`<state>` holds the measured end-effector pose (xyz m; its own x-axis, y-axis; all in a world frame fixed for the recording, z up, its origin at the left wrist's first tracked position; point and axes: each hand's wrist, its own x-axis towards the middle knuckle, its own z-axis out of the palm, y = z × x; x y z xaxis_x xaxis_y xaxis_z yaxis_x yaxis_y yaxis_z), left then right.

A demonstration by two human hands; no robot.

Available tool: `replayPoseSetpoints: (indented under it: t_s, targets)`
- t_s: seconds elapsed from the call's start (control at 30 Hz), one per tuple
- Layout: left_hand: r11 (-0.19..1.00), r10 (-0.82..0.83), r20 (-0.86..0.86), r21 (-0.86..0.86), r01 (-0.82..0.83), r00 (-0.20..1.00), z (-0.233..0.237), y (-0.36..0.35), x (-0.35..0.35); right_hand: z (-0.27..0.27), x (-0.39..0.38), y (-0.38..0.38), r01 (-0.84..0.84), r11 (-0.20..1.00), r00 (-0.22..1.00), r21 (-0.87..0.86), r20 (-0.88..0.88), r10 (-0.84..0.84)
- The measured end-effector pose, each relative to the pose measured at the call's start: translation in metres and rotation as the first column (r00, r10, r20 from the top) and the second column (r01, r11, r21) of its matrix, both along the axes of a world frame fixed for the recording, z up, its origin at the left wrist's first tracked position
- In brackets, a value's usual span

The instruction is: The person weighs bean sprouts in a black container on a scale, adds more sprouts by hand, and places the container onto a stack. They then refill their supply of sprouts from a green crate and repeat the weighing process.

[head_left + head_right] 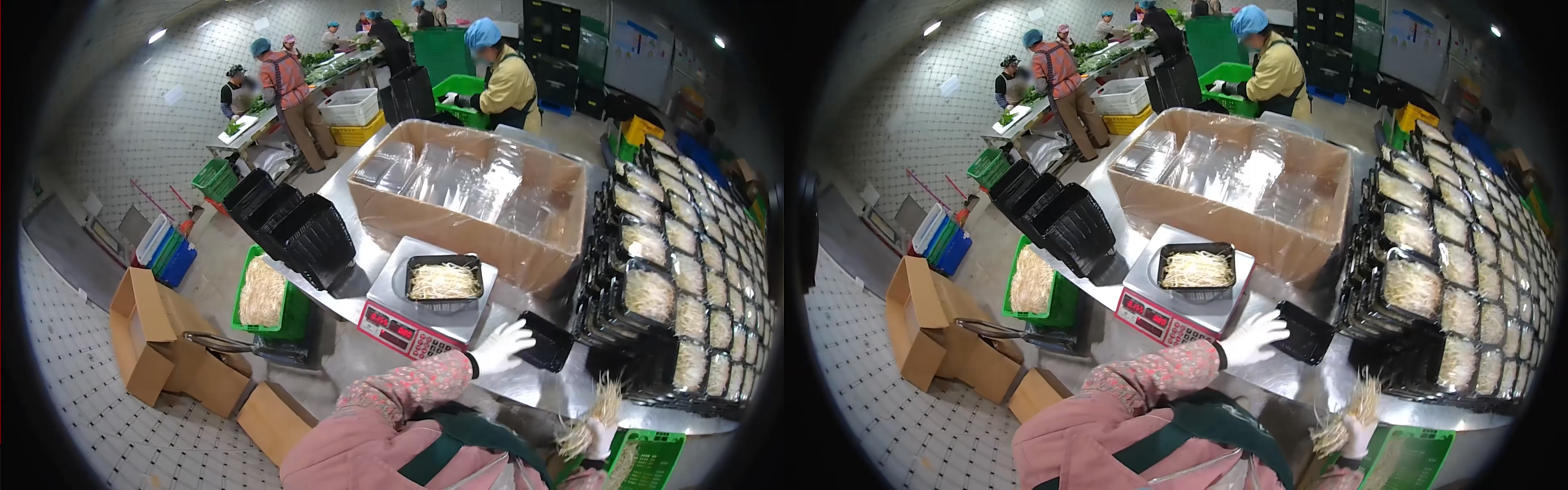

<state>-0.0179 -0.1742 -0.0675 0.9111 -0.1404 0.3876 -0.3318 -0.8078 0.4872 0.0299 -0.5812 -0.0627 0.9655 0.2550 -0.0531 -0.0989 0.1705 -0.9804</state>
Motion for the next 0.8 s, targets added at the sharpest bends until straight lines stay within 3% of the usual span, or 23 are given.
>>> replayPoseSetpoints:
  t_s: [0.03,0.07,0.1,0.13,0.17,0.2,0.23,0.27,0.3,0.4,0.47,0.57,0.6,0.67,0.73,0.8]
  targets:
    - [0.999,-0.035,0.083,-0.030,0.038,0.996,0.048,0.017,-0.006,0.005,0.005,0.017,-0.022,1.000,1.000,-0.012,0.005,0.022]
    - [0.992,0.073,0.095,-0.113,-0.062,0.993,0.071,0.034,-0.016,-0.004,0.017,0.022,-0.098,0.988,0.995,-0.116,-0.019,0.096]
    - [0.972,0.201,0.380,-0.195,-0.134,0.903,0.083,0.052,-0.026,0.025,0.016,0.057,-0.114,0.985,0.993,-0.130,-0.055,0.108]
    - [0.943,0.320,0.249,-0.181,-0.281,0.914,0.093,0.075,-0.035,0.059,0.023,0.090,-0.237,0.945,0.970,-0.223,0.004,0.244]
    - [0.846,0.489,0.273,-0.380,-0.375,0.828,0.080,0.095,-0.043,0.086,0.027,0.123,-0.321,0.925,0.944,-0.205,0.003,0.329]
    - [0.767,0.597,0.237,-0.447,-0.460,0.766,0.074,0.119,-0.048,0.104,0.038,0.151,-0.381,0.867,0.908,-0.321,0.046,0.416]
    - [0.614,0.702,0.104,-0.591,-0.523,0.705,0.059,0.139,-0.052,0.126,0.040,0.185,-0.415,0.855,0.886,-0.311,0.078,0.458]
    - [0.548,0.754,0.030,-0.579,-0.604,0.656,0.053,0.158,-0.057,0.122,0.052,0.208,-0.429,0.848,0.858,-0.312,0.154,0.491]
    - [0.454,0.735,-0.104,-0.658,-0.601,0.670,0.043,0.175,-0.059,0.139,0.057,0.238,-0.465,0.825,0.795,-0.321,0.258,0.549]
    - [0.568,0.694,-0.036,-0.586,-0.578,0.719,0.033,0.196,-0.057,0.170,0.067,0.325,-0.295,0.646,0.611,-0.704,0.381,0.694]
    - [0.536,0.638,-0.083,-0.666,-0.519,0.766,0.019,0.205,-0.051,0.177,0.068,0.381,-0.178,0.562,0.416,-0.808,0.455,0.787]
    - [0.473,0.545,-0.128,-0.769,-0.430,0.829,-0.012,0.222,-0.035,0.160,0.068,0.452,0.058,0.335,0.150,-0.940,0.340,0.928]
    - [0.448,0.512,-0.137,-0.800,-0.400,0.848,-0.015,0.224,-0.030,0.156,0.062,0.473,0.121,0.187,0.137,-0.975,0.203,0.970]
    - [0.548,0.563,-0.153,-0.666,-0.506,0.812,0.003,0.202,-0.032,0.127,0.053,0.501,0.153,0.066,0.151,-0.986,0.090,0.984]
    - [0.655,0.486,-0.313,-0.488,-0.577,0.816,0.038,0.191,-0.039,0.096,0.047,0.509,0.087,0.213,0.143,-0.973,0.224,0.964]
    - [0.786,0.599,-0.051,-0.153,-0.598,0.799,0.025,0.191,-0.030,0.092,0.051,0.502,0.036,0.352,0.113,-0.935,0.354,0.928]
